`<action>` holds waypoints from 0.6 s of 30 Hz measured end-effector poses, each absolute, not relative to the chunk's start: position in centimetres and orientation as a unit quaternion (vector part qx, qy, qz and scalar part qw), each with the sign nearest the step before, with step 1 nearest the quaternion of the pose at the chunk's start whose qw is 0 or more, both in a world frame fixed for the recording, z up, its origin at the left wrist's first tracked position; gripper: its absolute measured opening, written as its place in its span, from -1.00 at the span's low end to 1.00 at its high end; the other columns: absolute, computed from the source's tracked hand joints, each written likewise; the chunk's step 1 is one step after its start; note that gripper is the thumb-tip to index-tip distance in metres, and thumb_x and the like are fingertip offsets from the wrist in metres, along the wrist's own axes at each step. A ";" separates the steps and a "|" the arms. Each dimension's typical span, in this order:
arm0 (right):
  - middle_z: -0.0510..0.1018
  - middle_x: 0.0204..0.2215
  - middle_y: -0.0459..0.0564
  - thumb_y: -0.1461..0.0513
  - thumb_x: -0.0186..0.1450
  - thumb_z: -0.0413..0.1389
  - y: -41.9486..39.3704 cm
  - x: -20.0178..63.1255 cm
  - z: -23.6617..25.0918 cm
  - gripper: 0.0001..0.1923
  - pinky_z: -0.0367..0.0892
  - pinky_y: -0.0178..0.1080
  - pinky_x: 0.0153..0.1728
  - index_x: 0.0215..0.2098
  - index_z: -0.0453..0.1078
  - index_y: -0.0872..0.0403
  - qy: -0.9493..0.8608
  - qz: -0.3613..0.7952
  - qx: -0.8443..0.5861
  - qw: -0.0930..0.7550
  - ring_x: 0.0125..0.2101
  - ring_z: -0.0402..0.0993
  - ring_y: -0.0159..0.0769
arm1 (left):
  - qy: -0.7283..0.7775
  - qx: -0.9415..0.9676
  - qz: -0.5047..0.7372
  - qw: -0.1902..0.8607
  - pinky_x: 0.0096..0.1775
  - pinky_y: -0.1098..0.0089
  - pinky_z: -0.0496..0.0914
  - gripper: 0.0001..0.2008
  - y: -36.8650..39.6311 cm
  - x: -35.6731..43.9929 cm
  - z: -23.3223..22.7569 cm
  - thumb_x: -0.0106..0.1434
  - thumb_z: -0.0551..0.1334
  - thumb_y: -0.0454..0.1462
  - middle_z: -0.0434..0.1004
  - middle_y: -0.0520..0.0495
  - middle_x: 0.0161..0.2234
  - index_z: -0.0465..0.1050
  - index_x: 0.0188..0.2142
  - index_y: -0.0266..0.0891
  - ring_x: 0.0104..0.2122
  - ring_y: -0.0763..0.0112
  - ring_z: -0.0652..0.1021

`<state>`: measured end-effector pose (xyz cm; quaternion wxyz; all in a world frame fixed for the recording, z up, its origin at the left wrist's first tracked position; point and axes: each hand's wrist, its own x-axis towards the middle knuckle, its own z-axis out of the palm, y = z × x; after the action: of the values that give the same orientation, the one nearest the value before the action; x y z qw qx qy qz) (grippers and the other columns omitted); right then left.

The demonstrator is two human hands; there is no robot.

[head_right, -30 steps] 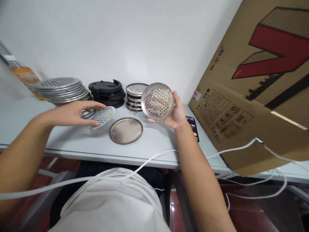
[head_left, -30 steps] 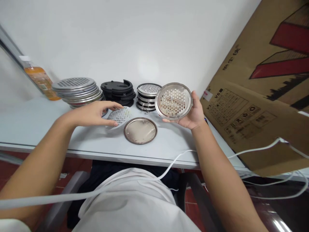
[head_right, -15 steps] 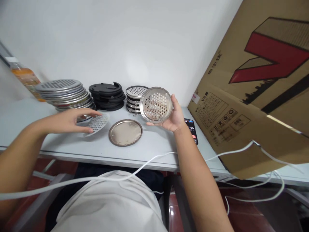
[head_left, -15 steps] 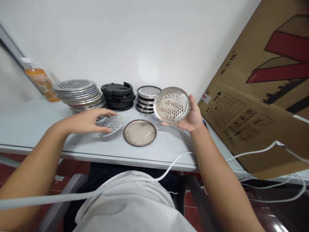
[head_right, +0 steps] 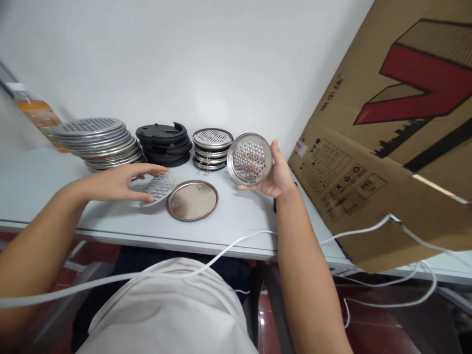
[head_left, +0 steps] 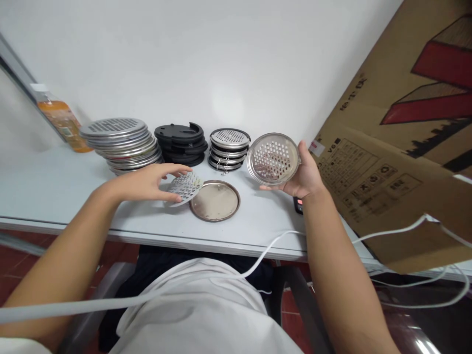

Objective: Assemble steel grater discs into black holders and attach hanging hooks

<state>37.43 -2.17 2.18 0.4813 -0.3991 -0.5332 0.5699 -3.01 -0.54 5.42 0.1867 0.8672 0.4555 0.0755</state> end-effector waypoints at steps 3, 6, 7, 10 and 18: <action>0.56 0.08 0.16 -0.43 0.21 -0.18 -2.4 37.7 2.2 -0.08 0.54 0.13 -0.13 0.26 0.26 -0.06 -0.520 0.568 -0.418 0.482 0.05 0.53 0.10 | 0.456 0.866 0.071 0.191 0.11 0.29 0.42 -0.17 -0.6 -3.0 5.3 0.12 0.34 0.15 0.30 -0.04 0.32 0.22 0.33 0.03 0.22 0.08 0.40; 0.63 -0.04 0.12 -0.22 0.30 0.06 -2.4 37.7 1.8 -0.37 0.58 0.07 -0.17 0.15 0.35 -0.03 -0.487 0.599 -0.425 0.473 -0.03 0.59 0.01 | 0.459 0.863 0.070 0.198 0.10 0.28 0.43 -0.19 -0.7 -3.4 5.2 0.13 0.34 0.15 0.29 -0.05 0.32 0.23 0.32 0.01 0.22 0.07 0.39; 0.65 -0.09 0.11 -0.08 0.30 0.16 -2.3 37.7 1.7 -0.50 0.60 0.06 -0.19 0.10 0.39 0.00 -0.474 0.608 -0.428 0.471 -0.09 0.62 -0.02 | 0.462 0.861 0.074 0.197 0.11 0.26 0.42 -0.19 -0.9 -3.6 5.2 0.14 0.34 0.15 0.29 -0.04 0.32 0.24 0.31 0.01 0.22 0.07 0.39; 0.67 -0.32 0.06 0.27 0.22 0.25 -2.4 37.5 1.6 -0.73 0.66 -0.08 -0.38 -0.09 0.45 0.12 -0.445 0.611 -0.448 0.477 -0.35 0.64 -0.17 | 0.477 0.852 0.102 0.192 0.13 0.22 0.41 -0.24 -1.5 -4.8 5.7 0.17 0.33 0.14 0.33 -0.01 0.30 0.25 0.29 0.00 0.21 0.10 0.40; 0.60 -0.42 -0.01 0.38 0.23 0.26 -1.6 28.5 3.4 -0.71 0.56 -0.36 -0.63 -0.08 0.41 0.15 -0.505 0.668 -0.407 0.364 -0.55 0.57 -0.35 | 0.561 0.788 0.227 0.109 0.08 0.20 0.48 -0.05 -4.7 -10.1 9.9 -0.04 0.33 0.34 0.51 0.03 0.15 0.27 0.27 0.07 0.04 0.20 0.56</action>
<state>28.47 -1.58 3.40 0.3644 -0.4073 -0.5049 0.6681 -10.10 -4.70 9.91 0.1092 0.7883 0.5615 0.2266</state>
